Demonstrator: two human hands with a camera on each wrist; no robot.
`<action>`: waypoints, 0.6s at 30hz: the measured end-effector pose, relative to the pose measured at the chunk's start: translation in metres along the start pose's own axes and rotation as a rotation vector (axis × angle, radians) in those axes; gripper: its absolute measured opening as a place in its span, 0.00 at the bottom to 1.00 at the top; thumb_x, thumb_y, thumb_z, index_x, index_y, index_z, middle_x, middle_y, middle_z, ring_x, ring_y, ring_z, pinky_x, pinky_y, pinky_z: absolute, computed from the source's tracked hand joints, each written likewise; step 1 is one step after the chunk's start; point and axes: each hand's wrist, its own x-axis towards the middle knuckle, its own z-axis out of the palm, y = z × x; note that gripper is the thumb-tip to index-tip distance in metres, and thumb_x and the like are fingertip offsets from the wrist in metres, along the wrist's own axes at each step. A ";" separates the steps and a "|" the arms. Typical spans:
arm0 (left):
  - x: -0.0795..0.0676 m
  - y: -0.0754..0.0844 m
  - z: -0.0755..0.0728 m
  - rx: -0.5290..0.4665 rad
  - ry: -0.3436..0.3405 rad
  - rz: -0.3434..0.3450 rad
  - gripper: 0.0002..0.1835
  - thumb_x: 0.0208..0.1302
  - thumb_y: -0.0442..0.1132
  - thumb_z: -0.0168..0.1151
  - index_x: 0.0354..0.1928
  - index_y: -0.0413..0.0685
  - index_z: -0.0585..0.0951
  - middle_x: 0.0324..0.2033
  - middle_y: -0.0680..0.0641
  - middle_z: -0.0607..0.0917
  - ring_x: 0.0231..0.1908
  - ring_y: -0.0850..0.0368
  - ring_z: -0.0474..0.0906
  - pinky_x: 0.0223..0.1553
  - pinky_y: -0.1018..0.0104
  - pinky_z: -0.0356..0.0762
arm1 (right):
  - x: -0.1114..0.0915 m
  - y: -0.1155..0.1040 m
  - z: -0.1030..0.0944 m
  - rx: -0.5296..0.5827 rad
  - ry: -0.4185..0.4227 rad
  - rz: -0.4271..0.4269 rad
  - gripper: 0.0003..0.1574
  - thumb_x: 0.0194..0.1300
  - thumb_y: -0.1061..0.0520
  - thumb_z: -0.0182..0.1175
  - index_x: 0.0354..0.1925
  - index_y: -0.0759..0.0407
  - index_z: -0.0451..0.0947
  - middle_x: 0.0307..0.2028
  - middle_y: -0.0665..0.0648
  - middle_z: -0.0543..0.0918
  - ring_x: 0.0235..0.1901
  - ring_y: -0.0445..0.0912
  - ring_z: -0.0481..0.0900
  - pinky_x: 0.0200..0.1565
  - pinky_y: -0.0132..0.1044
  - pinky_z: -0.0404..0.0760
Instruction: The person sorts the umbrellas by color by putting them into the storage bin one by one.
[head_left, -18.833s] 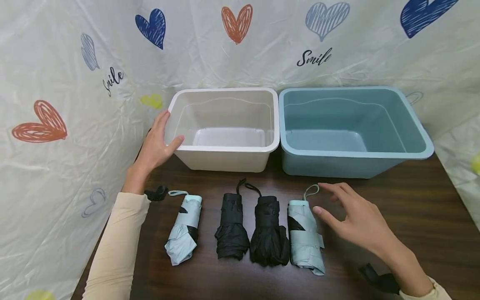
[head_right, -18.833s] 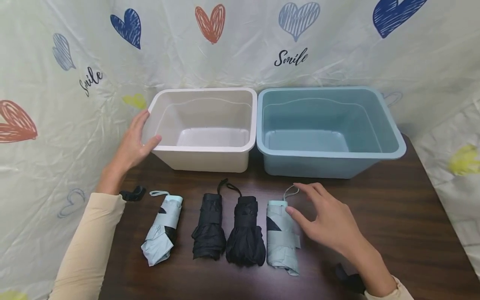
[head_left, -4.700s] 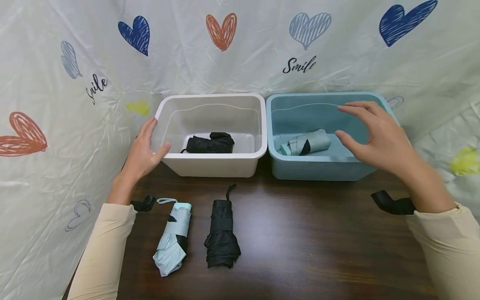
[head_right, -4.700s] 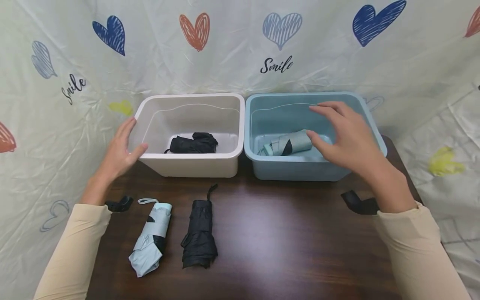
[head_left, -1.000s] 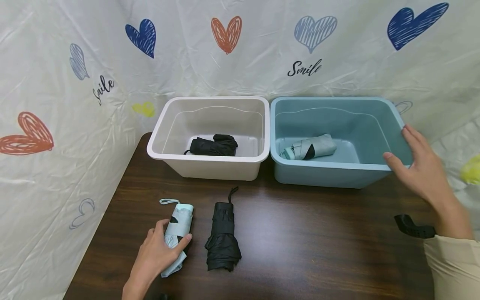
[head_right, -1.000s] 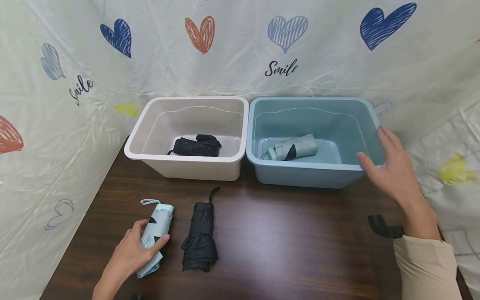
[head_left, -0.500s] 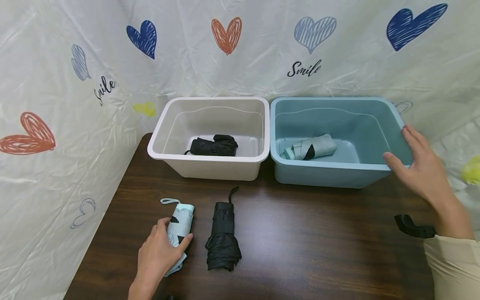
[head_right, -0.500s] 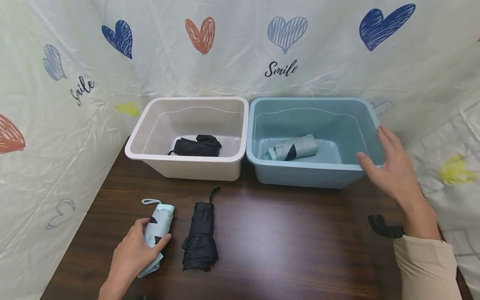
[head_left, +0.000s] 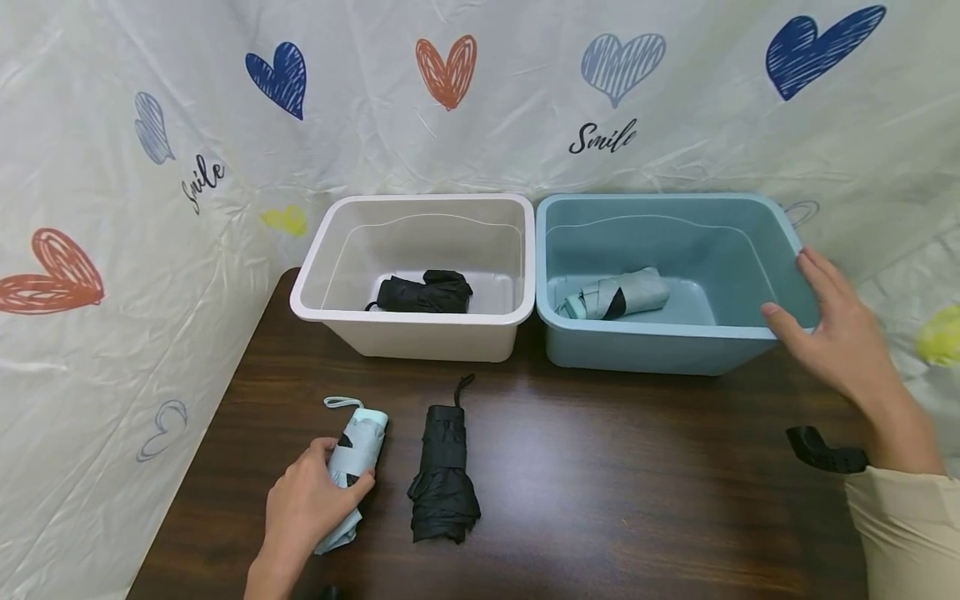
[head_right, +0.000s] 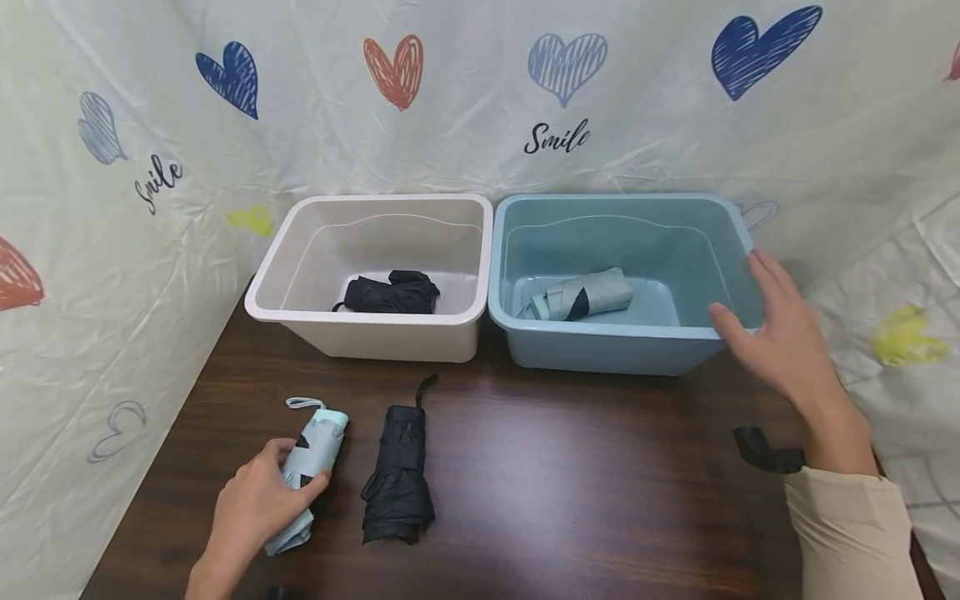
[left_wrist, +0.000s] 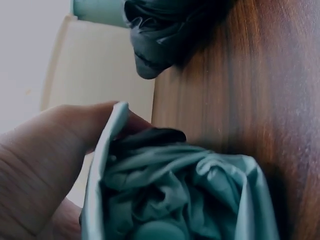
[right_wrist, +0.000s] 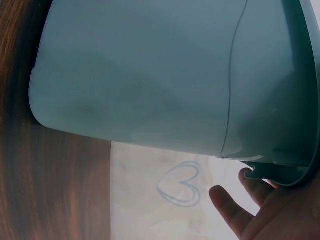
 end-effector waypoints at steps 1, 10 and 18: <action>0.001 -0.001 -0.001 -0.004 -0.010 0.002 0.44 0.55 0.61 0.75 0.64 0.35 0.76 0.52 0.33 0.88 0.32 0.50 0.84 0.27 0.57 0.76 | 0.000 0.000 0.000 0.003 -0.002 -0.002 0.51 0.75 0.47 0.55 0.85 0.62 0.47 0.85 0.66 0.48 0.83 0.70 0.45 0.80 0.73 0.43; 0.002 -0.001 -0.012 -0.089 -0.072 0.039 0.43 0.57 0.60 0.75 0.66 0.37 0.75 0.58 0.34 0.86 0.43 0.48 0.85 0.37 0.56 0.80 | 0.000 0.000 0.000 0.015 0.001 -0.014 0.50 0.75 0.49 0.55 0.85 0.62 0.48 0.85 0.66 0.48 0.83 0.71 0.46 0.81 0.71 0.43; 0.004 0.010 -0.027 -0.138 -0.083 0.092 0.43 0.59 0.61 0.75 0.66 0.38 0.76 0.56 0.36 0.87 0.50 0.45 0.85 0.46 0.50 0.84 | 0.001 0.003 0.000 0.020 0.004 -0.015 0.50 0.74 0.49 0.55 0.85 0.62 0.48 0.85 0.67 0.49 0.83 0.71 0.46 0.81 0.70 0.43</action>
